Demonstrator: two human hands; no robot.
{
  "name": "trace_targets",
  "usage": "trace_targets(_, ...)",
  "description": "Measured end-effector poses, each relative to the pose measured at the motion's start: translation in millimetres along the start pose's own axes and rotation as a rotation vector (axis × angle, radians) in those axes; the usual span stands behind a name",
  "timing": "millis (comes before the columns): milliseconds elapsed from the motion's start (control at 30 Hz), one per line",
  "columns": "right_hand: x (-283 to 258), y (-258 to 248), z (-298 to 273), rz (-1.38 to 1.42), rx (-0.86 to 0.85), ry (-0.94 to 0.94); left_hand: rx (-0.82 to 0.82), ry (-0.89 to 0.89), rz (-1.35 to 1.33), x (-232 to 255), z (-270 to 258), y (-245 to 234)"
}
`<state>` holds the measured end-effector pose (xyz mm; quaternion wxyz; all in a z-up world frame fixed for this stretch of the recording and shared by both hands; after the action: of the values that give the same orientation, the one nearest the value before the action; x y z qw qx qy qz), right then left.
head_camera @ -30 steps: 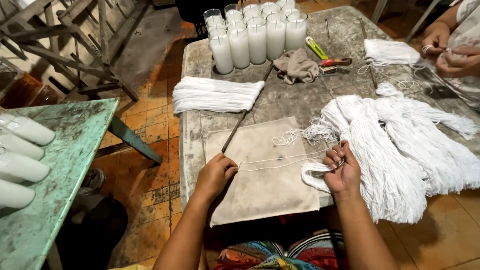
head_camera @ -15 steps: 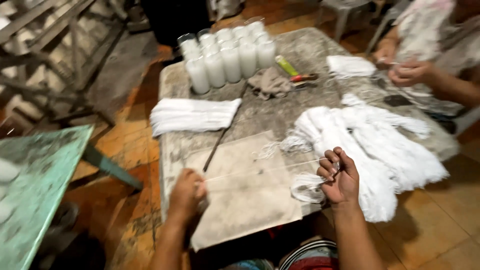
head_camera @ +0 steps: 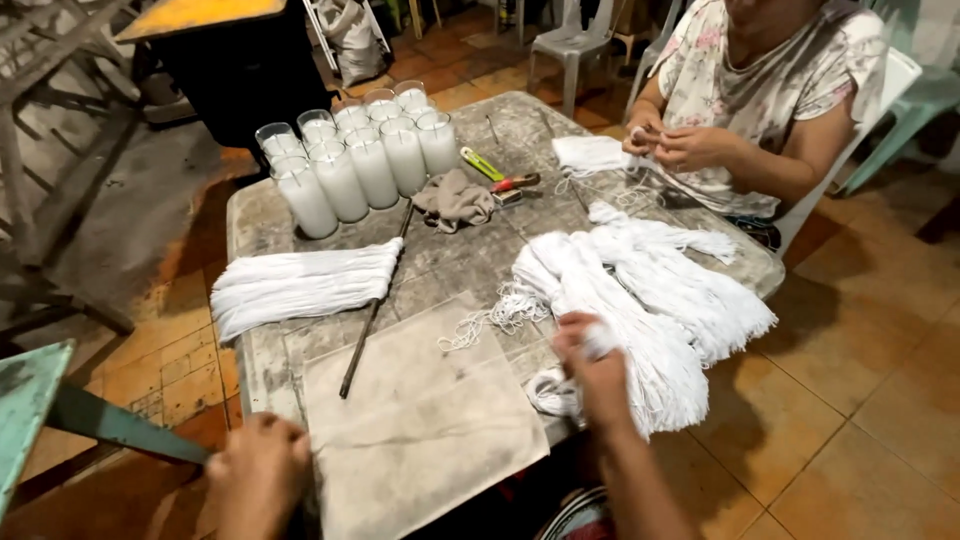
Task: Preparing cotton wicks by wrapping and bundling them for candle making.
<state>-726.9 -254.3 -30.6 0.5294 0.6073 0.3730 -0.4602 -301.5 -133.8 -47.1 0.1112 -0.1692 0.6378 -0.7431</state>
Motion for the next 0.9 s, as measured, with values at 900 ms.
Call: trace_targets(900, 106, 73, -67, 0.300, -0.310, 0.414, -0.126, 0.153, -1.529, 179, -53, -13)
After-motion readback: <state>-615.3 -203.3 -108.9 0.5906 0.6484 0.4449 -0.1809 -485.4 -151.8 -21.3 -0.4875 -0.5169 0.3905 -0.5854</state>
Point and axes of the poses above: each hand's wrist, its own z-axis towards the middle knuckle, its own y-axis out of the palm, x = y × z, the point moved 7 cm from there along z, towards the middle knuckle, and after that the axes turned 3 degrees about x, right-handed, at the moved point
